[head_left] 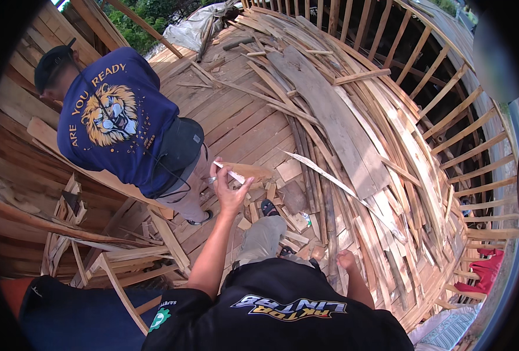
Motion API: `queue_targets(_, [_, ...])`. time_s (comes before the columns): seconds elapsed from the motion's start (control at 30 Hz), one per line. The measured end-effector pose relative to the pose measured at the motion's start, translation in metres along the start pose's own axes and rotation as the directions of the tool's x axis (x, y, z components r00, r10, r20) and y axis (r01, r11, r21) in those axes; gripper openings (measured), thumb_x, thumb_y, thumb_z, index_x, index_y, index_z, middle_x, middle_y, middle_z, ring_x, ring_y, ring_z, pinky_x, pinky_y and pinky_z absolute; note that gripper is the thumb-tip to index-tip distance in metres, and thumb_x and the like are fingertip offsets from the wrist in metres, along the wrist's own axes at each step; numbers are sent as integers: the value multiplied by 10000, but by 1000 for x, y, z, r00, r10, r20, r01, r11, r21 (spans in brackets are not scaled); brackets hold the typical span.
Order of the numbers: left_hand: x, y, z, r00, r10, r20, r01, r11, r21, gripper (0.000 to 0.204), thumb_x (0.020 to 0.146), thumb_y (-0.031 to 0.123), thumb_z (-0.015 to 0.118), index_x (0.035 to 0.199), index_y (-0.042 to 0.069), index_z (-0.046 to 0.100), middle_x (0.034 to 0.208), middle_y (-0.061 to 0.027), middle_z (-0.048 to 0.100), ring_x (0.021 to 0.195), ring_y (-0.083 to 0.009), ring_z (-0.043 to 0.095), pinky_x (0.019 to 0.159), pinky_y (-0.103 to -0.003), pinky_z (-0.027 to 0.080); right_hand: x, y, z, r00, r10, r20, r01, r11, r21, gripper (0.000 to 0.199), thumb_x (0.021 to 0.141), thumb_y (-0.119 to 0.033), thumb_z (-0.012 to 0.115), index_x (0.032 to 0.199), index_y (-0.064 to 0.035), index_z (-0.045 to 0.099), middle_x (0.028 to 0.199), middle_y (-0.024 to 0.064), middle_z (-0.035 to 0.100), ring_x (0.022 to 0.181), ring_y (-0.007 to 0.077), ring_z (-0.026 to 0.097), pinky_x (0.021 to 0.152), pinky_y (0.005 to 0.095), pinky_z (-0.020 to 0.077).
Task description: The person uses a pincer tool and a hammer to pull out nails and align wooden planks on the curved wall of a wooden structure while co-workers assist nearby.
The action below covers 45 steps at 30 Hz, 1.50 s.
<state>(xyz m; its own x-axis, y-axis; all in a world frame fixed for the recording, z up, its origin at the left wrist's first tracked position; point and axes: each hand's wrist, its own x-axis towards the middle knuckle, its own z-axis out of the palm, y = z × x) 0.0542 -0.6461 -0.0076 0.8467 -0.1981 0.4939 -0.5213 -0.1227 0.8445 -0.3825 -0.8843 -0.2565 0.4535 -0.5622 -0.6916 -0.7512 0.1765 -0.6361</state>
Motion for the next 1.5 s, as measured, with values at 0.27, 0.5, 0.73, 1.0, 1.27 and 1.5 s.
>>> queue_targets(0.27, [53,-70,51,997,50,57,-63,964,260,649,614,178,923,1096,68,503,1344,-239,423,1191,-389,482,928,-435,436,62,-22,-19,948,2,319,137,902,-410,179,848,-158,637,876,15,671,732,73,667,632,165,659,560,306,533])
queue_targets(0.5, [83,-127,64,987,-160,-5,154,944,293,652,644,196,912,1123,84,484,1365,-240,368,1204,-403,458,957,-464,412,125,-285,-121,918,-387,-86,269,768,-581,164,856,-127,619,898,27,657,778,143,686,707,224,665,675,330,528])
queue_targets(0.73, [119,-126,59,976,-210,60,174,913,369,674,648,184,906,1142,79,460,1331,-302,367,1223,-453,434,931,-503,414,171,-425,-57,901,-432,-37,399,859,-320,135,916,-105,579,928,16,638,765,77,653,665,154,623,649,301,521])
queue_targets(1.0, [165,-148,76,979,-188,77,139,894,426,713,665,229,906,1173,76,431,1288,-335,377,1134,-505,472,893,-535,434,215,-361,25,908,-180,378,397,658,-640,202,829,-194,636,892,-7,678,887,171,704,860,327,686,772,399,525])
queue_targets(1.27, [260,-188,105,953,-298,-61,293,849,439,719,667,246,901,1208,60,467,1311,-302,416,1168,-472,477,931,-507,440,428,-353,-16,292,32,956,939,-197,-281,230,833,-265,588,703,-80,632,702,46,644,640,250,653,541,374,516])
queue_targets(1.5, [366,-250,123,911,-337,-238,407,825,391,669,659,266,904,1171,36,539,1310,-273,434,1182,-427,484,985,-464,416,529,-607,49,920,-337,199,373,909,-185,109,823,-63,574,842,27,631,706,87,637,581,167,608,552,303,520])
